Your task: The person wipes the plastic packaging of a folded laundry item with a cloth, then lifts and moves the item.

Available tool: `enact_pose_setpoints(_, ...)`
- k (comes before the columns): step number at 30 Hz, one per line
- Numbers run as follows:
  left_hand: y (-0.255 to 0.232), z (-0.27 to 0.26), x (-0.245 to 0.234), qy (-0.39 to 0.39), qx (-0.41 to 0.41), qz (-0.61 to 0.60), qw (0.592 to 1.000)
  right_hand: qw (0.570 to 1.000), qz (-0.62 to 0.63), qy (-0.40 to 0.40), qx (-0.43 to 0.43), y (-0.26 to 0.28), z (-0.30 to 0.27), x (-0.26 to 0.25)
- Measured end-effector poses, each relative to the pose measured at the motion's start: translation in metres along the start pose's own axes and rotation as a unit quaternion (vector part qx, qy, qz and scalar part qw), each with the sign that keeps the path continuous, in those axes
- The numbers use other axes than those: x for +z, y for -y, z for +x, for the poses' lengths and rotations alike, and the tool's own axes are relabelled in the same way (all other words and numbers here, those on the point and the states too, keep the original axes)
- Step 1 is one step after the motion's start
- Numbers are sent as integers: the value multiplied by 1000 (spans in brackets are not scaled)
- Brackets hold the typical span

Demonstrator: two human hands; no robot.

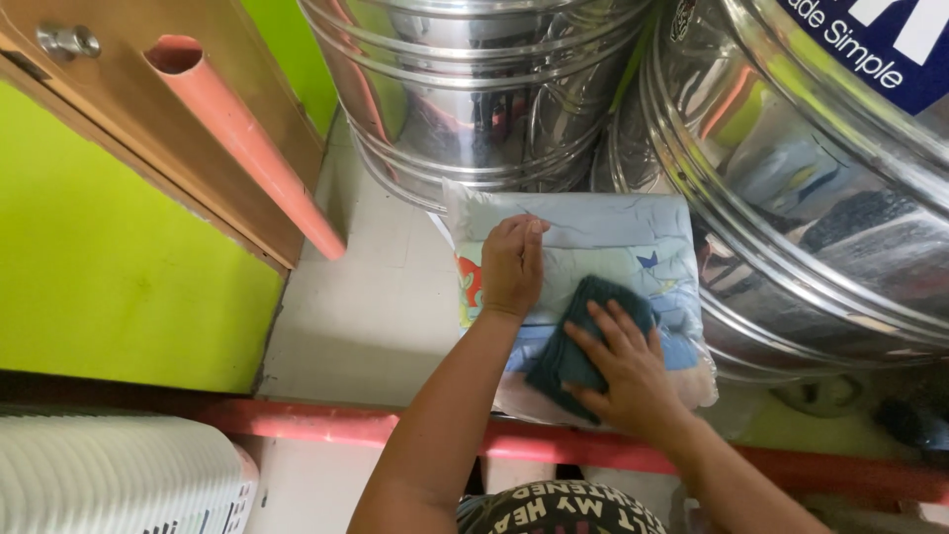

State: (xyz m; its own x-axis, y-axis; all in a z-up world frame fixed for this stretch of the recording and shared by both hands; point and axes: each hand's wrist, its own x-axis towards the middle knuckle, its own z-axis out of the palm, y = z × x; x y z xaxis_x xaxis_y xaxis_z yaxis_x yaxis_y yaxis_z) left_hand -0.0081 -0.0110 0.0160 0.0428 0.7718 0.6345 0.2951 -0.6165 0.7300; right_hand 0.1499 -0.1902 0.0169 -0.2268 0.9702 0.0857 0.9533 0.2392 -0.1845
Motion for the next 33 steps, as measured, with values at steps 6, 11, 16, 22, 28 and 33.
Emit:
enact_pose_setpoints(6, 11, -1, 4, -26, 37, 25, 999, 993, -11, -96, 71, -65, 101, 3)
enact_pose_setpoints(11, 11, 0, 6, -30, 36, 43, 998, 977, 21, -22, 211, -110, 173, -10)
enact_pose_setpoints(16, 6, 2, 2, -29, 41, 38, 998, 981, -8, -45, 186, -78, 138, -11)
enact_pose_setpoints(22, 6, 2, 3, -15, 35, 48, 998, 994, -41, -80, 67, -3, 17, -1)
enact_pose_setpoints(28, 12, -2, 4, -9, 56, 62, 996, 997, -39, -40, 52, 0, 0, 4)
enact_pose_setpoints(33, 13, 0, 5, -18, 60, 54, 997, 994, -42, -53, 80, -40, 87, -5)
